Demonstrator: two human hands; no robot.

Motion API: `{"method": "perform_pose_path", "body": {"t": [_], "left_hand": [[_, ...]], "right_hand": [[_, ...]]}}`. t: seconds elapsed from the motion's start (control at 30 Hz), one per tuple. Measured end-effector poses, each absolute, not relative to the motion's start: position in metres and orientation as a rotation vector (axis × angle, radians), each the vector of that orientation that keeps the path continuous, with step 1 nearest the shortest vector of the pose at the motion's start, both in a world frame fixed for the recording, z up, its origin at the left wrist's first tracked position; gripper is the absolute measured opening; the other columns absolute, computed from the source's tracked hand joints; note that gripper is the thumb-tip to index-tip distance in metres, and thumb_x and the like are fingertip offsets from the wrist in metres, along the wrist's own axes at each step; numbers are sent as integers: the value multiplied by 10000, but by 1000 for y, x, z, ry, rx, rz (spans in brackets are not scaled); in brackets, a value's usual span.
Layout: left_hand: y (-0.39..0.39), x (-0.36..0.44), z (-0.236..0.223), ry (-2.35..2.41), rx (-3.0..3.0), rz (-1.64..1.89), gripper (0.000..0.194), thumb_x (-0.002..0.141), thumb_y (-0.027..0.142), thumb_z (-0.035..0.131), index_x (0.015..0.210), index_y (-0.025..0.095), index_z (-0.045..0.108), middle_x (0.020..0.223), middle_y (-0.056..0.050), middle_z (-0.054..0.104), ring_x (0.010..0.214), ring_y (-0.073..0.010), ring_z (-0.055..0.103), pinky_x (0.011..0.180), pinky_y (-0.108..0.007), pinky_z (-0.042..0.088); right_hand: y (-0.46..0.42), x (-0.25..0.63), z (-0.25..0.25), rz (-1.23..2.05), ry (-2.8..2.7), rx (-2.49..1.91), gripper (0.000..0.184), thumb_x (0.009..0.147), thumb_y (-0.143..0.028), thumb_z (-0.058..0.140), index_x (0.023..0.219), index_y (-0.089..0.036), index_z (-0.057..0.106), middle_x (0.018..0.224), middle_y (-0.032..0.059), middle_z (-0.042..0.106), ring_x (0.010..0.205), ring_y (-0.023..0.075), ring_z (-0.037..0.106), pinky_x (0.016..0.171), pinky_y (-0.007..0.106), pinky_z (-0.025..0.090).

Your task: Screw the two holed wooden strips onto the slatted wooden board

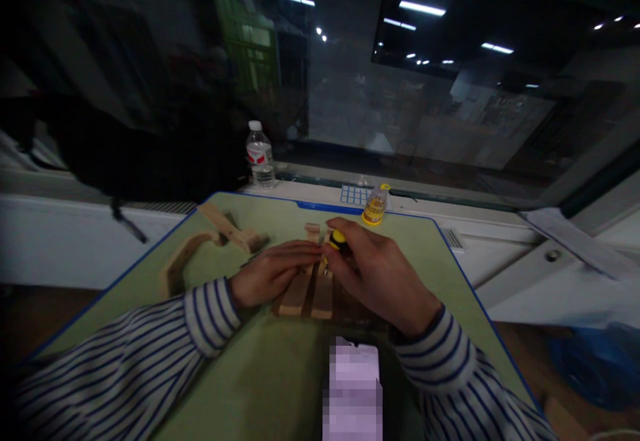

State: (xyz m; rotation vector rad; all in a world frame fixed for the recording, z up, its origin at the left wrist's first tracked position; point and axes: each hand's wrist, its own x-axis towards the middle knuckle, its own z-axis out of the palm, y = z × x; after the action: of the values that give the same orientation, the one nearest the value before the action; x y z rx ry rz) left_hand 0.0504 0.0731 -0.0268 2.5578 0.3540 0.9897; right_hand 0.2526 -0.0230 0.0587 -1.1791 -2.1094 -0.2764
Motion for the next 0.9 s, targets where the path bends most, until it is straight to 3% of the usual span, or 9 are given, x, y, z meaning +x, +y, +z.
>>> {"method": "perform_pose_path", "body": {"t": [0.2,0.4,0.6,0.77,0.9], "left_hand": [[58,55,7,806,2334,1001,307,823,141,505,1084,158,666,1019,-62,700,936,-182,649,866,-329,520],[49,66,39,690,2156,770,180,808,205,576,950,147,669,908,-25,689,834,-148,627,757,-248,493],[46,73,30,725,2174,865,310,765,393,705,973,164,686,942,-36,699,867,-167,628,800,-275,486],[46,80,23,742,2165,918,250,807,361,670,965,169,702,906,-28,717,826,-160,643,775,-271,488],[46,81,25,750,2201,931,206,829,339,646,931,175,716,856,-18,723,786,-154,649,736,-262,484]], "right_hand": [[-21,252,58,-239,-2103,-1197,320,916,-290,522,1197,-137,523,1010,98,725,817,174,715,714,280,578],[-18,254,56,-204,-2082,-1254,326,913,-315,527,1199,-160,530,967,80,732,764,173,712,690,285,573],[-15,256,56,-142,-2077,-1263,352,919,-329,513,1220,-147,528,970,86,730,790,180,708,709,301,571],[-13,256,59,-144,-2087,-1302,372,916,-331,513,1240,-151,536,1068,103,711,880,200,698,784,339,558],[-14,256,66,-106,-2090,-1344,395,905,-330,526,1259,-156,530,1050,99,708,821,192,692,718,324,554]]}}
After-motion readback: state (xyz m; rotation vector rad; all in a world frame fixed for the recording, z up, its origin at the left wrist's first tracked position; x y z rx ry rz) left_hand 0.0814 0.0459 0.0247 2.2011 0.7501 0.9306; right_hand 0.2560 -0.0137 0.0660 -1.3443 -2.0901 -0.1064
